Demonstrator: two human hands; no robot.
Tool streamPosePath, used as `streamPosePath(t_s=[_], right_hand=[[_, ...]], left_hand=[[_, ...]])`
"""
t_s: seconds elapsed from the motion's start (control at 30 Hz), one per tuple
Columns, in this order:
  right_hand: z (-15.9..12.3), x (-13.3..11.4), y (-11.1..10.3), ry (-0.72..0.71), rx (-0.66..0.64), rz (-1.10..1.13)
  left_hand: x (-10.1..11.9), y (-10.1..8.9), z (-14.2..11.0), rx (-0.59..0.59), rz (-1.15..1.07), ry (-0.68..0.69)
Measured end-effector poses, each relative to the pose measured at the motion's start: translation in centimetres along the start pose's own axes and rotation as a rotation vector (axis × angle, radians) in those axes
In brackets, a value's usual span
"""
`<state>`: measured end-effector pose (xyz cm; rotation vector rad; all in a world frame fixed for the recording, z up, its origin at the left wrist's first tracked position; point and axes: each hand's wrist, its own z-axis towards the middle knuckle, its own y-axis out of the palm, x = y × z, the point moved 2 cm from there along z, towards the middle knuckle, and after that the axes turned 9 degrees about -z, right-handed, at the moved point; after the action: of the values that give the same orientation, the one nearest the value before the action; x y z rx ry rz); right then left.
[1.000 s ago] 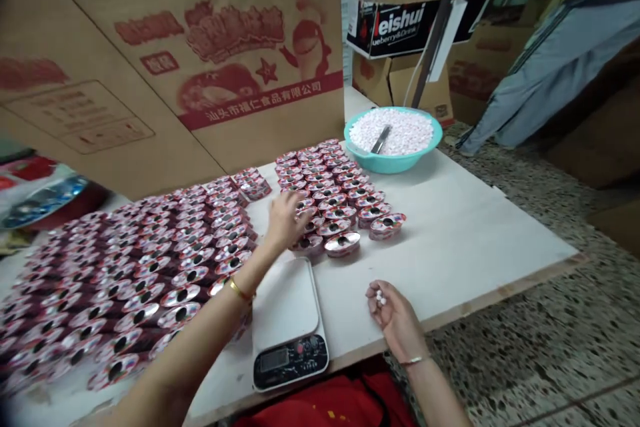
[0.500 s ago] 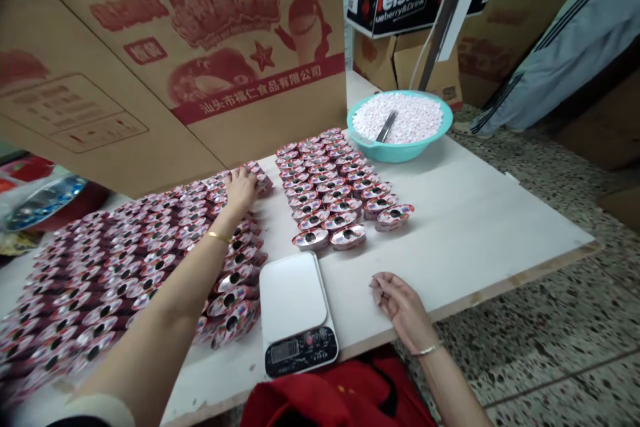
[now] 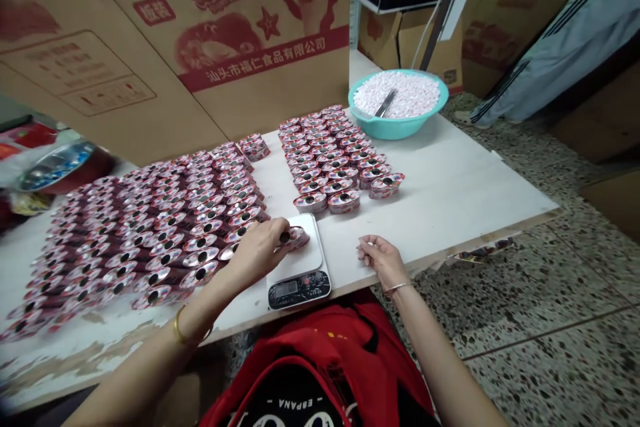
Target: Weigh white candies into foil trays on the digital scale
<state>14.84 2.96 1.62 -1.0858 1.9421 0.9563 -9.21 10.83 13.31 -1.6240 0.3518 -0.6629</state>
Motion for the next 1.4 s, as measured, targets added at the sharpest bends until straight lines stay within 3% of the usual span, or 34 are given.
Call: streamPosePath(t_s=[0.1,0.23,0.33,0.43,0.57,0.83,0.97,1.1,1.23,1.4], right_hand=[[0.1,0.3,-0.6,-0.034,-0.020,0.014],[0.6,0.6,-1.3,-0.064,-0.050,0.011],[0.9,1.0,-1.5,-0.093,-0.050,-0.006],[1.2,1.1,-1.4,-0.123,-0.034,-0.032],[1.3,1.1,-1.2,-0.148,-0.013,-0.079],[0.2,0.5,-0.6,-0.197,-0.003,-0.260],[-1.2,-1.7,2.3,-0.257,-0.101,-0.413],[-2.4,-5.0,8.2,-0.372,-0.273,-0.569],[-2.7,-7.1,13.9,-0.611,-0.365,-0.993],[-2.0,-7.5,16.5,-0.654,-0.367,-1.246]], left_hand=[[-0.2,0.1,-1.7,0.137,-0.073,0.027],[-1.1,0.0,-6.8,0.442,-0.295,0.031],[-2.2,2.3,-11.4,0.611,-0.436,-0.037],[-3.6,6.4,-14.7,0.644,-0.493,-0.135],[-5.0,10.6,-16.5,0.705,-0.495,-0.220],[-5.7,12.6,-16.3,0.763,-0.454,-0.268],[-5.8,12.9,-16.1,0.734,-0.391,-0.262],[-5.8,13.0,-15.9,0.716,-0.310,-0.256],[-5.8,13.0,-15.9,0.710,-0.260,-0.256],[-5.9,13.1,-15.9,0.698,-0.230,-0.252]])
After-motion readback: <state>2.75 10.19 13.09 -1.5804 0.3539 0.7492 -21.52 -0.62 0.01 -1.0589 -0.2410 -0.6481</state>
